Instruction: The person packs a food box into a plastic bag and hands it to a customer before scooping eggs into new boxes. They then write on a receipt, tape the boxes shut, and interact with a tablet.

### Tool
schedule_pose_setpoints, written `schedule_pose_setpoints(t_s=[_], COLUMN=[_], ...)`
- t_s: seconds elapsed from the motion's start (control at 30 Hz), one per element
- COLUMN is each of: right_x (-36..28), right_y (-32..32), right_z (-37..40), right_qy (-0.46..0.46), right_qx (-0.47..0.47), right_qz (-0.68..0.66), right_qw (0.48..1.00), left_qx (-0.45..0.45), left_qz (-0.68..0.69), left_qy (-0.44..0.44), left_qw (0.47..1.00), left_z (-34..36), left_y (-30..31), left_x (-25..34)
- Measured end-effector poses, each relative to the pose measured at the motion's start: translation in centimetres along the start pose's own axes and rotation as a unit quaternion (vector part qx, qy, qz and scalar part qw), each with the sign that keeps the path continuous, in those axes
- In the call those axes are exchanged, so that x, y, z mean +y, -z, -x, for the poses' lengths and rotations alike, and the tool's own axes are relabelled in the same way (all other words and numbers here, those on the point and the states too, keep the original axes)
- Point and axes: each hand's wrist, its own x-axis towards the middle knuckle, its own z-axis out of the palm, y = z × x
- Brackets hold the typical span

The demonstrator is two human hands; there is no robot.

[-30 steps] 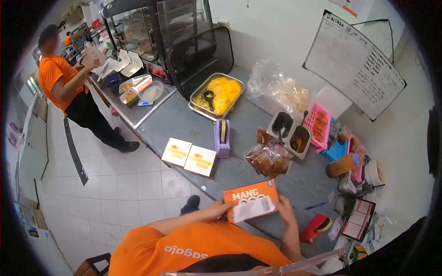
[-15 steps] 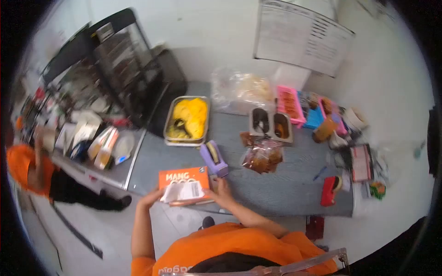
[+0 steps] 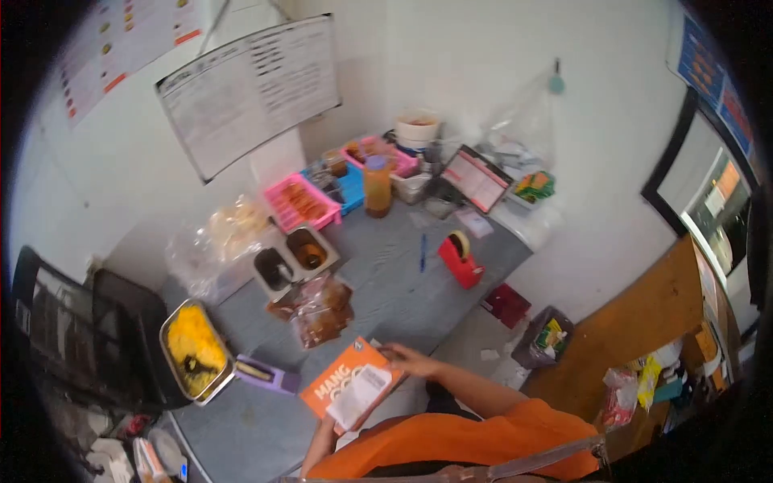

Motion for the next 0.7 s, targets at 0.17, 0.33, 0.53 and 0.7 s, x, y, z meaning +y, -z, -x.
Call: schedule_pose_setpoints(t_s=[0.17, 0.33, 0.53, 0.7], right_x=[0.7, 4.9, 1.6, -2.5], right_y=[11.5, 23.3, 35.1, 42.2], right_z=[-0.6, -0.3, -2.8, -2.9], right_qy=[0.204, 0.094, 0.12, 0.256], right_qx=[0.63, 0.668, 0.499, 0.436], right_qz=[0.38, 0.365, 0.346, 0.408], right_qw=[0.646, 0.641, 0.785, 0.76], left_qx=[0.011, 0.014, 0.036, 0.086], left_qz=[-0.029, 0.009, 0.051, 0.062], left_qy=[-0.033, -0.041, -0.038, -0.053], left_qw=[0.999, 0.999, 0.997, 0.993], left_z=[-7.0, -14.9, -19.6, -20.6], left_y=[-9.0, -14.2, -19.8, -22.3], left_x=[1.3, 2.3, 3.3, 3.1])
